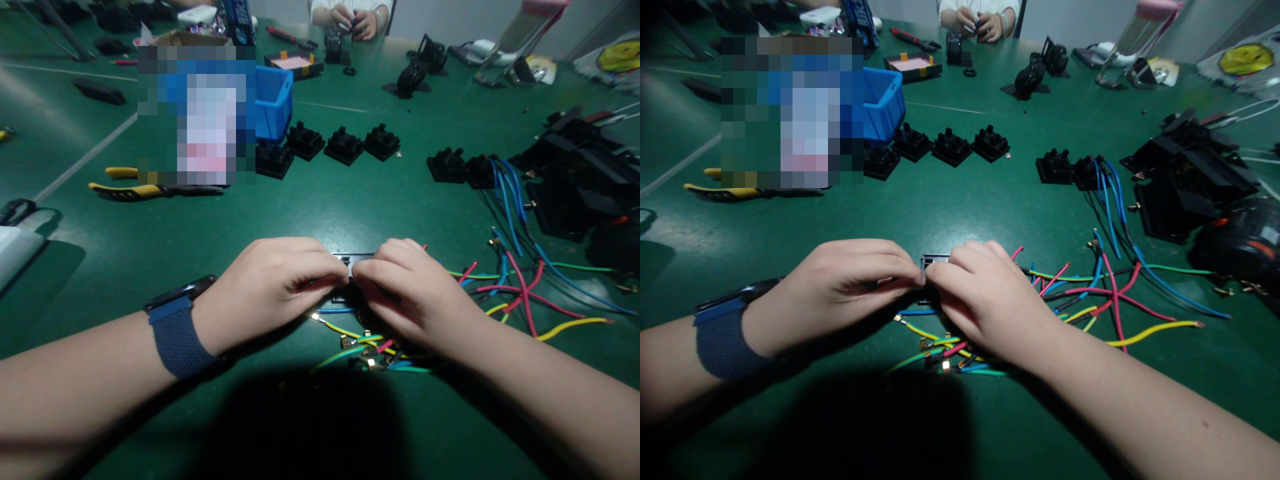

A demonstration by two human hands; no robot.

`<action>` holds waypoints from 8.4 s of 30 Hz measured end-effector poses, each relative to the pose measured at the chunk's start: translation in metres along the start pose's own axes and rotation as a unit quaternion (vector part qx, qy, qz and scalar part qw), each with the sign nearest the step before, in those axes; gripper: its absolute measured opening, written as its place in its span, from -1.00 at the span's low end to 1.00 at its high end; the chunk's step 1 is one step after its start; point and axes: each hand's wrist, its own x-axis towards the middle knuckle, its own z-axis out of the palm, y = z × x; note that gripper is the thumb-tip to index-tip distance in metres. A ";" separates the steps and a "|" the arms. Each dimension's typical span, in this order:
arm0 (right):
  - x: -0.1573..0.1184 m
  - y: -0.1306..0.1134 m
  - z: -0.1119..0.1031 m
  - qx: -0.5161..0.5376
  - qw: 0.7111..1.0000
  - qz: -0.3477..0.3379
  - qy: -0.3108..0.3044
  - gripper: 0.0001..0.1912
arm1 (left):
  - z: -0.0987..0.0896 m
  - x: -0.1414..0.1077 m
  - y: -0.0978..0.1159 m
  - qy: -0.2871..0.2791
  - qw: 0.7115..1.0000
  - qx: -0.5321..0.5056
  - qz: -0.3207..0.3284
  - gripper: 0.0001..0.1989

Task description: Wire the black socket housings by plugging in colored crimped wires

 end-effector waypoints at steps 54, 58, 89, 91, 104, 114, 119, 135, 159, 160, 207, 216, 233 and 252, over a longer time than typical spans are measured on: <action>-0.002 -0.004 0.001 0.017 0.994 0.073 0.078 -0.91 | 0.005 0.006 -0.003 -0.006 0.972 -0.145 -0.186 -0.90; -0.002 -0.004 0.000 0.024 0.992 0.084 0.090 -0.90 | 0.003 0.008 -0.002 -0.016 0.949 -0.211 -0.235 -0.91; -0.001 -0.004 0.003 0.057 0.993 0.094 0.031 -0.93 | 0.003 0.006 -0.004 -0.014 0.965 -0.157 -0.208 -0.86; -0.001 -0.004 0.003 0.052 0.993 0.098 0.032 -0.93 | 0.003 0.006 -0.004 -0.013 0.966 -0.154 -0.207 -0.86; -0.002 -0.004 0.004 0.093 0.981 0.164 0.053 -0.67 | 0.004 0.003 -0.001 0.027 0.996 -0.004 -0.088 -0.94; -0.001 -0.004 0.003 0.128 0.976 0.173 0.029 -0.62 | 0.005 0.000 -0.002 0.014 0.999 0.044 -0.013 -0.84; 0.000 -0.003 0.003 0.115 0.978 0.171 0.009 -0.62 | 0.004 0.000 -0.002 0.010 0.999 0.045 -0.012 -0.83; 0.001 -0.003 0.003 0.098 0.982 0.162 0.002 -0.64 | 0.005 0.001 -0.002 0.014 0.999 0.042 -0.020 -0.86; 0.001 -0.004 0.002 0.096 0.985 0.144 -0.007 -0.63 | 0.005 0.003 -0.004 0.025 0.997 0.036 -0.069 -0.82; 0.001 -0.004 0.002 0.097 0.985 0.142 -0.006 -0.63 | 0.005 0.003 -0.004 0.017 0.997 0.033 -0.073 -0.81; 0.001 -0.006 0.000 0.065 0.997 0.035 -0.023 -0.90 | 0.007 0.003 -0.012 0.092 0.986 0.076 -0.115 -0.81; 0.003 -0.015 -0.022 0.097 0.974 0.155 -0.132 -0.89 | 0.006 0.003 -0.013 0.091 0.987 0.069 -0.113 -0.81; -0.006 -0.014 -0.030 -0.200 0.941 0.171 -0.213 -0.96 | 0.007 0.004 -0.013 0.090 0.986 0.071 -0.119 -0.80; -0.002 -0.012 -0.013 -0.133 0.976 0.047 -0.166 -0.92 | 0.008 0.004 -0.014 0.087 0.988 0.064 -0.113 -0.79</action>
